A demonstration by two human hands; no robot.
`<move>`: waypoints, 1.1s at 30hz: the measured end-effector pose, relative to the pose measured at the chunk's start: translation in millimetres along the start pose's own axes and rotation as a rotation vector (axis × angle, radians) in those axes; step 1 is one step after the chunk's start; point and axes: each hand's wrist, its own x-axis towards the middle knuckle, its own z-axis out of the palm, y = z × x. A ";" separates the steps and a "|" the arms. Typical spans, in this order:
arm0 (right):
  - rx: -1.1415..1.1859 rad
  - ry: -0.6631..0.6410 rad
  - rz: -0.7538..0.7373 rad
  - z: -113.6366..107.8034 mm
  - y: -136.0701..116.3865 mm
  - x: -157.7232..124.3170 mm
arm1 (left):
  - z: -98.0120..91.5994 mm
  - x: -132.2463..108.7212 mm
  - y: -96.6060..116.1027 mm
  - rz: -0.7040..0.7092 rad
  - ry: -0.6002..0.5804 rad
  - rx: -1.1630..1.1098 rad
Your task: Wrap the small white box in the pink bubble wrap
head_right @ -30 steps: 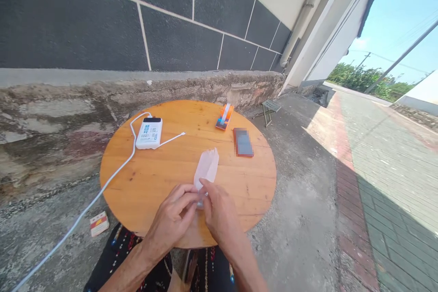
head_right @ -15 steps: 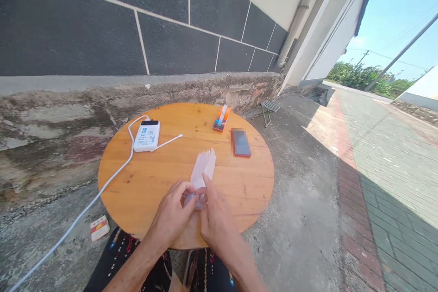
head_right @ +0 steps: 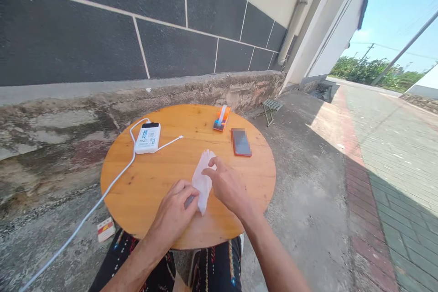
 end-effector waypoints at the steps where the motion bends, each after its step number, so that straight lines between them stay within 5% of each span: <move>1: -0.017 -0.006 -0.014 1.4 0.9 1.6 | -1.4 1.0 -0.1 0.014 -0.011 0.004; 7: -0.053 -0.015 -0.030 2.7 -0.5 0.6 | -9.9 10.1 -1.2 0.171 -0.108 0.061; 19: -0.094 -0.058 -0.123 -4.4 6.9 1.0 | -15.2 16.3 2.9 0.175 -0.184 0.112; 33: -0.148 -0.110 -0.046 -20.7 18.6 11.2 | -16.2 17.9 3.9 0.158 -0.218 0.117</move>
